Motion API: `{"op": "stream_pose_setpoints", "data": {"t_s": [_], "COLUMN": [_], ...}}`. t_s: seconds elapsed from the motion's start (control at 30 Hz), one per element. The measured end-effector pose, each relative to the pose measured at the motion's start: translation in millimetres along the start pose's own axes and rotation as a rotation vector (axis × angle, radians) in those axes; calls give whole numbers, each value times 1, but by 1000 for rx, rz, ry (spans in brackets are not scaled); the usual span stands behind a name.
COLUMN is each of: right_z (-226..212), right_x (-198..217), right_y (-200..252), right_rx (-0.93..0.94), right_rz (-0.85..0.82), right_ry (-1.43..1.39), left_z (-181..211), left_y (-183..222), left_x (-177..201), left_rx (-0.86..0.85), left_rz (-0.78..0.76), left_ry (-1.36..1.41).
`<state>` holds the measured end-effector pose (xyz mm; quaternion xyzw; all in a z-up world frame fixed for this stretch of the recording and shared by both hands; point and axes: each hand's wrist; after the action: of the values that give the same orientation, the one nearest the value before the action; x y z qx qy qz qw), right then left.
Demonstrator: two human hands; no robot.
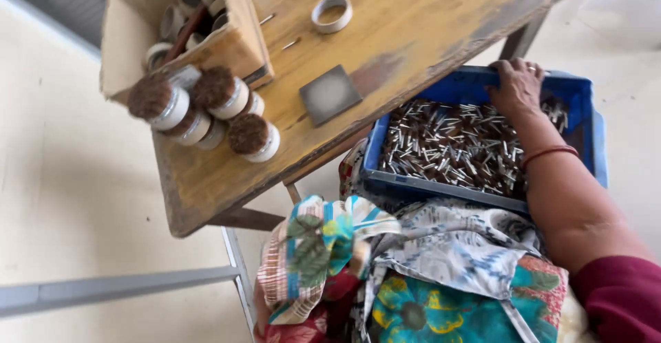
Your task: Assembling industrial brushes by inserting pins into the base and using tools to comb and align the bristles.
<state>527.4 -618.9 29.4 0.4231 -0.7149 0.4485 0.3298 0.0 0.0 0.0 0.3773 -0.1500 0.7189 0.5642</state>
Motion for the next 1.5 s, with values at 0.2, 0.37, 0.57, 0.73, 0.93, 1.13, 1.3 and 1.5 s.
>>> {"op": "stream_pose_setpoints", "data": {"t_s": [0.2,0.37,0.57,0.73,0.93,1.13,1.3,1.5], "right_z": [-19,-25,-28,-55,-83,-130,-147,-157], "right_x": [11,15,21,58,104,172,149,103], "right_y": [2,1,-9,-10,-10,-32,-119,-184], "right_rx": [-84,-103,-64,-1,100,149,210,333], "right_rz": [-8,-11,-121,-317,-647,-501,-165,175], "right_ry": [-18,-20,-17,-27,-185,-695,-605,-103], "left_z": [59,12,169,309,423,428,432,438], "left_y": [-166,-166,-229,-175,-206,-225,-240,-254], "left_x": [11,-24,-43,-29,-86,-104,-87,-81], "left_rx": [-200,-319,-372,-651,-1317,-860,-1009,-1047], "left_rz": [-130,-196,-225,63,-123,-673,-633,-677], "left_ry": [-153,-199,-193,-5,-61,-363,-92,-62]}}
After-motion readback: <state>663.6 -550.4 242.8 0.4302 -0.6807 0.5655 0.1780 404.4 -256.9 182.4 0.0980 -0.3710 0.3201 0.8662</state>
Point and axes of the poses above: each hand's wrist, its own y-axis away from the middle knuckle, its own x-axis out of the back of the hand, z = x × y, and after that the axes turned 12 degrees about -x, right-handed
